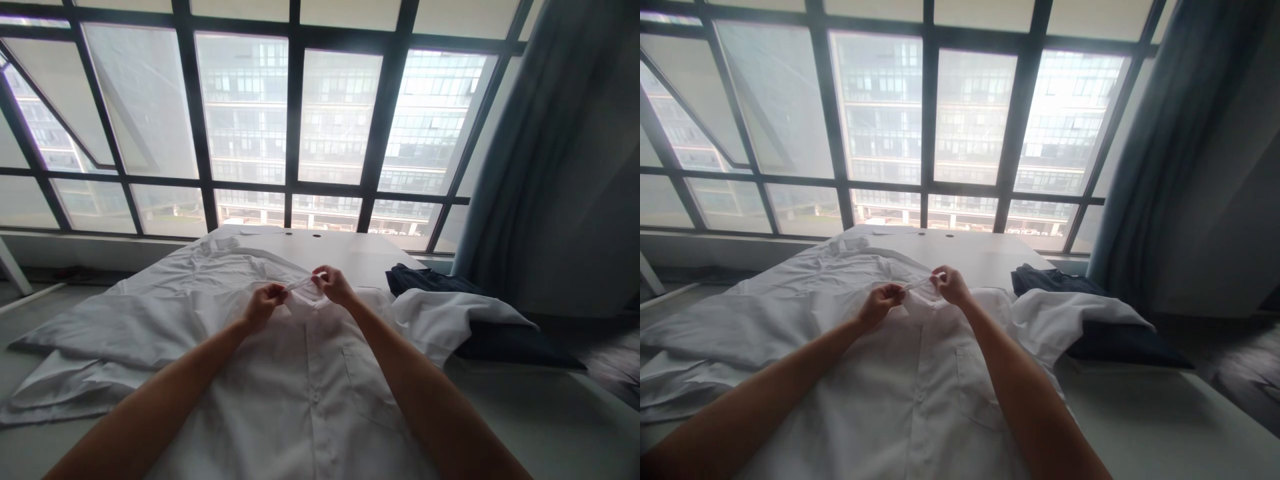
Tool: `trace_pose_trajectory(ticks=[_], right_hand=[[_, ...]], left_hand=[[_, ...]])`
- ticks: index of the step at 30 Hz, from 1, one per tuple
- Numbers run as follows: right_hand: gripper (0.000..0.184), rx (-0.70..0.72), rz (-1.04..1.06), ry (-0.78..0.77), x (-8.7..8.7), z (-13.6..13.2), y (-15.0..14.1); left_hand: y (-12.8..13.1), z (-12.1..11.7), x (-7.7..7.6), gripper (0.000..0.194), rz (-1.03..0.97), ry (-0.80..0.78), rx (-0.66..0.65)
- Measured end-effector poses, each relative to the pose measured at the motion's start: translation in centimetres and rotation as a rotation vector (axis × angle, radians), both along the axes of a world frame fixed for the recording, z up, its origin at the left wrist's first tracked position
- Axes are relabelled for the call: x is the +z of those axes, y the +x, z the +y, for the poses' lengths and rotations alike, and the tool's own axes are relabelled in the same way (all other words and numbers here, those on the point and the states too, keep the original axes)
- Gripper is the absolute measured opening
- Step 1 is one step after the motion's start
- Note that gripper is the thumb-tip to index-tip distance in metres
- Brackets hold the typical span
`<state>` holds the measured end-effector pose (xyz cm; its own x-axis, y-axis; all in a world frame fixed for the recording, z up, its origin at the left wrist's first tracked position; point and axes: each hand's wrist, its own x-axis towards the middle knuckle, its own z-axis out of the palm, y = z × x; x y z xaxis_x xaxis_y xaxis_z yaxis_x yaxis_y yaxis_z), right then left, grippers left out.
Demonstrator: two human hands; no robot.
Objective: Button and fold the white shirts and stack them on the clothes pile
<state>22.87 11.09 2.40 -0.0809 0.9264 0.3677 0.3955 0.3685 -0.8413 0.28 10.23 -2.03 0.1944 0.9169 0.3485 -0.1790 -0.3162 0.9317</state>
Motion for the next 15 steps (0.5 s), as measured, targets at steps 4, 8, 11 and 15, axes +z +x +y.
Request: trace_pose_trajectory(ticks=[4, 8, 11, 15], right_hand=[[0.027, -0.064, 0.128, -0.043, -0.2, 0.2, 0.7], [0.022, -0.071, 0.071, -0.026, -0.3, -0.1, 1.1], [0.023, 0.002, 0.053, -0.016, 0.0, -0.4, 1.1], [0.032, 0.104, 0.206, -0.071, 0.6, -0.4, 1.1]], left_hand=[[-0.2, 0.0, 0.0, 0.051, -0.199, -0.126, -0.145], [0.0, -0.6, 0.3, 0.057, -0.202, -0.216, -0.293], [0.3, -1.0, 0.5, 0.056, -0.194, -0.259, -0.273], [0.7, -1.3, 0.7, 0.051, -0.191, -0.301, -0.197]])
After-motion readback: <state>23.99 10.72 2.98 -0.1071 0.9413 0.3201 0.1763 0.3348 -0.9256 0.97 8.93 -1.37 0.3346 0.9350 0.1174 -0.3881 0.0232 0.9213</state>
